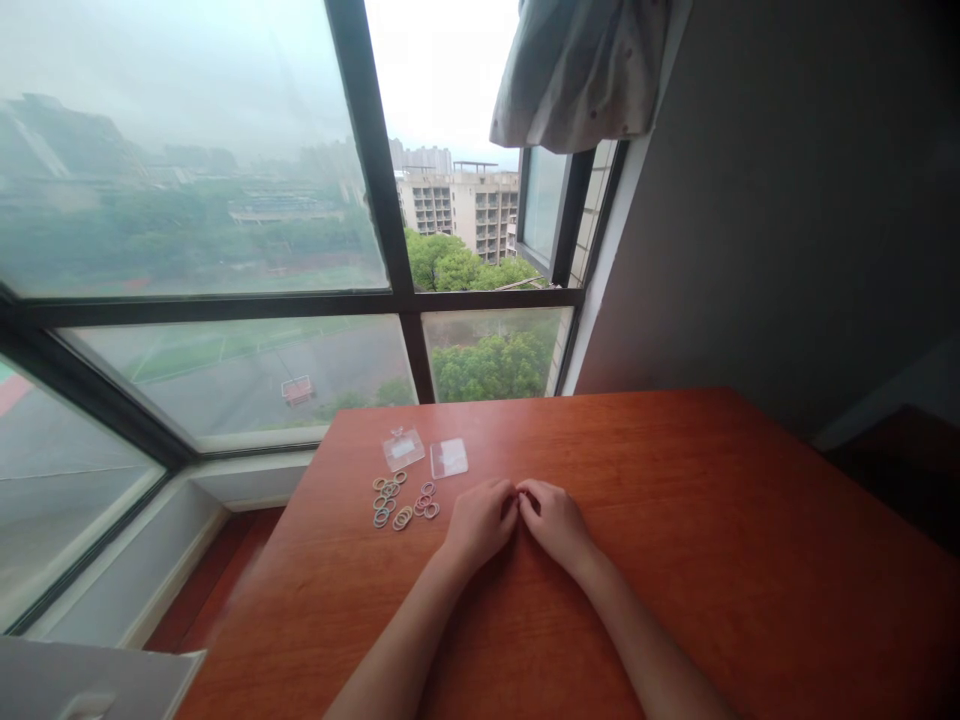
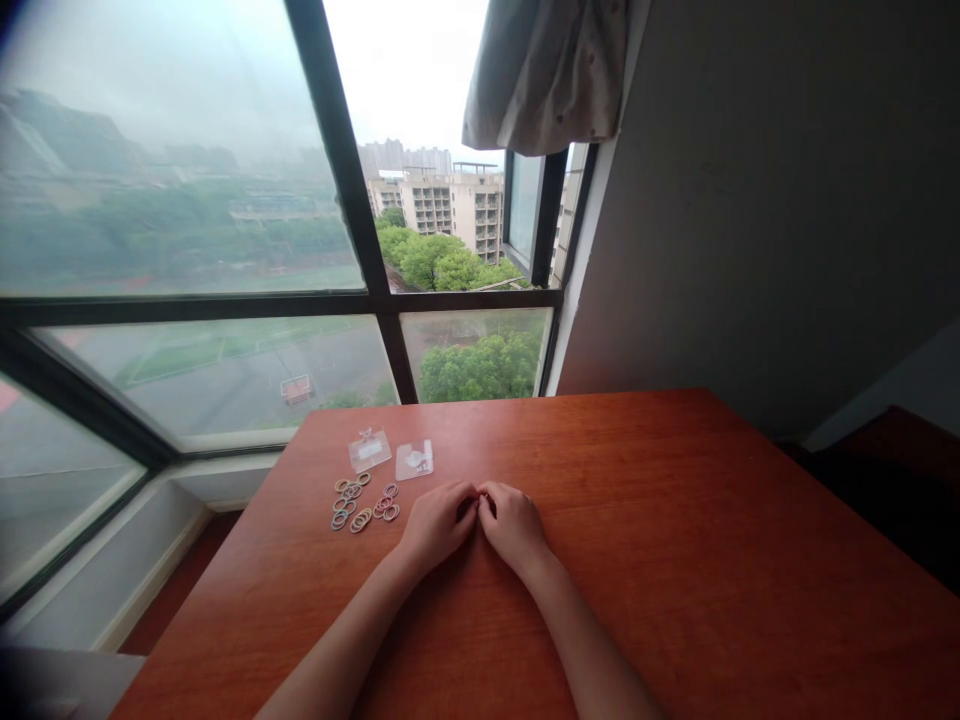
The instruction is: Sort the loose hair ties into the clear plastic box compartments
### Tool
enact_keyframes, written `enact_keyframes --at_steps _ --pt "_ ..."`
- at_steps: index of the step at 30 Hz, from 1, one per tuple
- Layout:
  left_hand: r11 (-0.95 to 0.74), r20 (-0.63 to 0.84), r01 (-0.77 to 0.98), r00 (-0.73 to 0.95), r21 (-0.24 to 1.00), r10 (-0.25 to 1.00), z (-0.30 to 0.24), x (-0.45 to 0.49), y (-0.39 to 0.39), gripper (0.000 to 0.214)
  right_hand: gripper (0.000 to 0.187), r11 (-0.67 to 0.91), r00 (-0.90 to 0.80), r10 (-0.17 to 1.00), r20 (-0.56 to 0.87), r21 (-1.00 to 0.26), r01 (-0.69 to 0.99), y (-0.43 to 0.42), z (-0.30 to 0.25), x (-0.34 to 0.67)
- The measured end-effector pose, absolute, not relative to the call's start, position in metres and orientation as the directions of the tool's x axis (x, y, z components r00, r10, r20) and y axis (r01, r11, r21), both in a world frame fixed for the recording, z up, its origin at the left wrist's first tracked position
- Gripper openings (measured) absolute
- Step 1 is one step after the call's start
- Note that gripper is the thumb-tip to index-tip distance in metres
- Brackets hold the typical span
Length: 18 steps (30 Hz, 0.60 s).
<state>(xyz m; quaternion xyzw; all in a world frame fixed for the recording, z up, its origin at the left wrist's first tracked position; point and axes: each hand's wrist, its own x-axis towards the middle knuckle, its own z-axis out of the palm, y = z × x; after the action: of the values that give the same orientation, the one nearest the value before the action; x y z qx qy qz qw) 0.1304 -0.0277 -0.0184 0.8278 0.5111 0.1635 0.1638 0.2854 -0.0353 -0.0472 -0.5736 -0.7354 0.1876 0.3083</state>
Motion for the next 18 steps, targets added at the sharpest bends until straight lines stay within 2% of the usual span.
enact_keyframes --at_steps 18 --pt "-0.463 0.159 0.776 0.440 0.428 0.884 -0.0224 0.1287 -0.0268 0.011 0.024 0.279 -0.165 0.958 0.233 -0.638 0.718 -0.0355 -0.0439 0.2858"
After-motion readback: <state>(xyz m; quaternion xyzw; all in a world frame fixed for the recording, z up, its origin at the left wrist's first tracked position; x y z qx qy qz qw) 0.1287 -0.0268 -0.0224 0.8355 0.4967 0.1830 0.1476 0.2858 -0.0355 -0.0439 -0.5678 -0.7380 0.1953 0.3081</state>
